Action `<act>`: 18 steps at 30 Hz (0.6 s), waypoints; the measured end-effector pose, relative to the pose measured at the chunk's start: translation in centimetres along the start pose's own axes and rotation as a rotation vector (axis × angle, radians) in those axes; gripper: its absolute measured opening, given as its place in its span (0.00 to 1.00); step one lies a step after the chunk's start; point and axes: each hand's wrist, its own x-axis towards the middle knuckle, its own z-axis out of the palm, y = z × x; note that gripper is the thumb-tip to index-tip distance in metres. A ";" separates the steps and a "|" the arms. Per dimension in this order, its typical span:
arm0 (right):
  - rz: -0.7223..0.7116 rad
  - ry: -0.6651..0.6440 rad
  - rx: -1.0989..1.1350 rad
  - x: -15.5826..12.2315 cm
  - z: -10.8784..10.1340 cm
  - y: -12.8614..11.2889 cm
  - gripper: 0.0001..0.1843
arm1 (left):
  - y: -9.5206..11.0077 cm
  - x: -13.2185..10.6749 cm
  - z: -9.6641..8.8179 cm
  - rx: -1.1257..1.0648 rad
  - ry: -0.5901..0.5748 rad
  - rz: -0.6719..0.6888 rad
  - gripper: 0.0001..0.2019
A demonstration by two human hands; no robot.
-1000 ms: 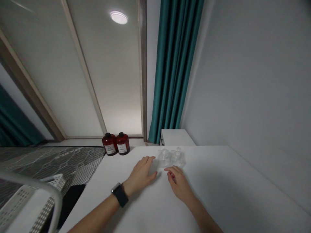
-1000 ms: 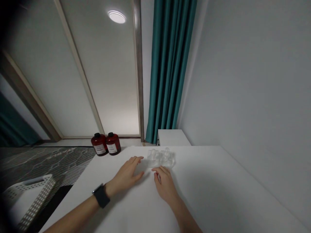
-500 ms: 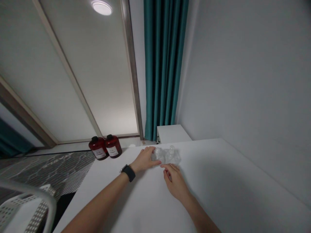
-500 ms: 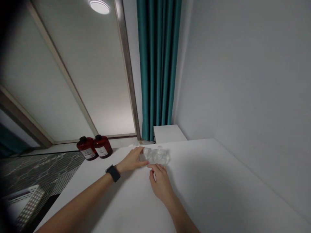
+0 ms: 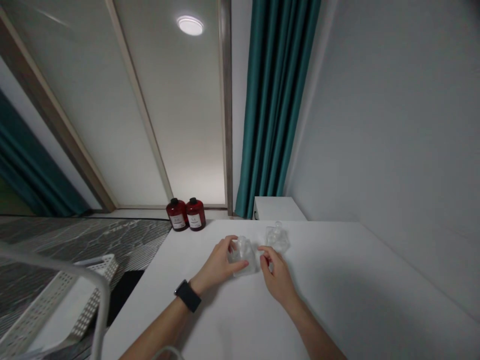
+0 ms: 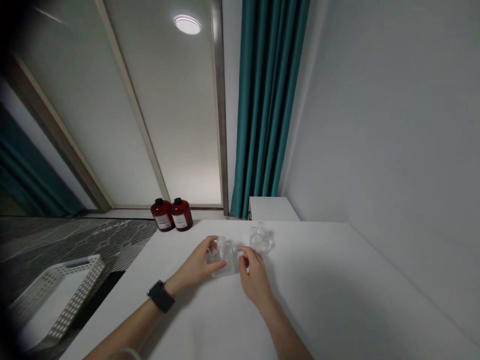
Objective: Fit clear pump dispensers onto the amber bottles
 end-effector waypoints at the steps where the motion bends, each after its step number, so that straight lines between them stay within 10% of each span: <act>1: -0.005 -0.007 0.007 0.0 0.2 -0.1 0.13 | -0.1 -0.5 0.0 -0.001 0.017 0.010 0.27; 18: -0.183 -0.010 0.049 -1.6 1.1 -2.8 0.13 | 1.1 -3.1 1.2 0.493 0.170 0.318 0.29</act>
